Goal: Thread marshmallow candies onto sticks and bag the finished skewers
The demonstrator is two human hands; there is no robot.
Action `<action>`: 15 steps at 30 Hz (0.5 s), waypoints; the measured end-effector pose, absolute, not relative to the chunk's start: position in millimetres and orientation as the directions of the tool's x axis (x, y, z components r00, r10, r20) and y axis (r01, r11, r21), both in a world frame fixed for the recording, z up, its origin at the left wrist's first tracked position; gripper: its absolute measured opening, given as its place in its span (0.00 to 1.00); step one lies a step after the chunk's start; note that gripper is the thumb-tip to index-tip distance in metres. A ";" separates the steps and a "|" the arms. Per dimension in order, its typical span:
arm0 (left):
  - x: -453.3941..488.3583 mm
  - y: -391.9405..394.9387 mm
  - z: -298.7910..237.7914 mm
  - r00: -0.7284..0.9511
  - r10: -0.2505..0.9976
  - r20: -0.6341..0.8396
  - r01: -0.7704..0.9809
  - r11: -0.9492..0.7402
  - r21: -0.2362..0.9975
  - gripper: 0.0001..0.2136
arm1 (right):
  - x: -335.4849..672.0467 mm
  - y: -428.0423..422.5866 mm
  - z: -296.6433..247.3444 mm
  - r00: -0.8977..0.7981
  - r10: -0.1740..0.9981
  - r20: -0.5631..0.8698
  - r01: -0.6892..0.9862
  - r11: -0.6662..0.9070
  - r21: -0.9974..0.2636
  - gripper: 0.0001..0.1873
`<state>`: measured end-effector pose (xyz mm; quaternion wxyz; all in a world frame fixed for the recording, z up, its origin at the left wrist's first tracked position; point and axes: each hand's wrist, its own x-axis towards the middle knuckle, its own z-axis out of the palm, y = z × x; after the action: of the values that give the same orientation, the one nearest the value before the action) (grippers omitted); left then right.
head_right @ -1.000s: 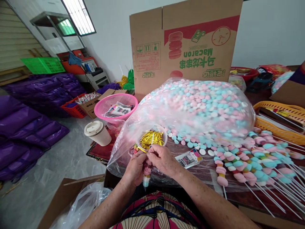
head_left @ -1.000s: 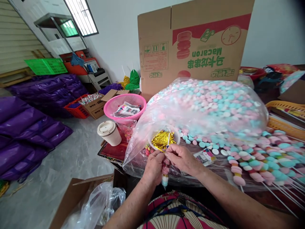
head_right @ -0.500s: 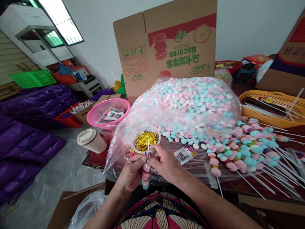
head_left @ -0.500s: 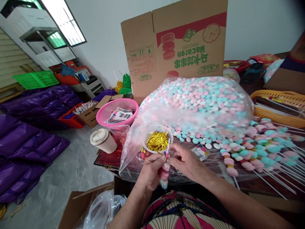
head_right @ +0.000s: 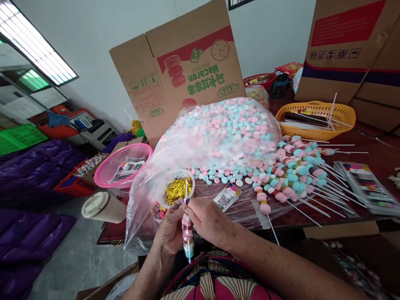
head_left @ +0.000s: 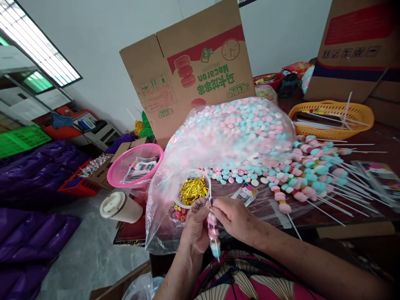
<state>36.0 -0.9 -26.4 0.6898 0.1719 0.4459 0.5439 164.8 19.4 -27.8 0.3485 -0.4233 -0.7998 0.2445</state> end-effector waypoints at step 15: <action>17.0 21.4 9.6 0.240 0.882 -0.406 -0.205 0.455 0.867 0.29 | 199.5 14.0 -16.6 -0.112 0.958 0.262 0.522 0.281 -0.805 0.14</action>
<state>17.0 21.4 9.6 0.7044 0.3521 0.4809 0.3856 199.5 14.0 -16.6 0.3992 -0.5336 -0.6937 0.2732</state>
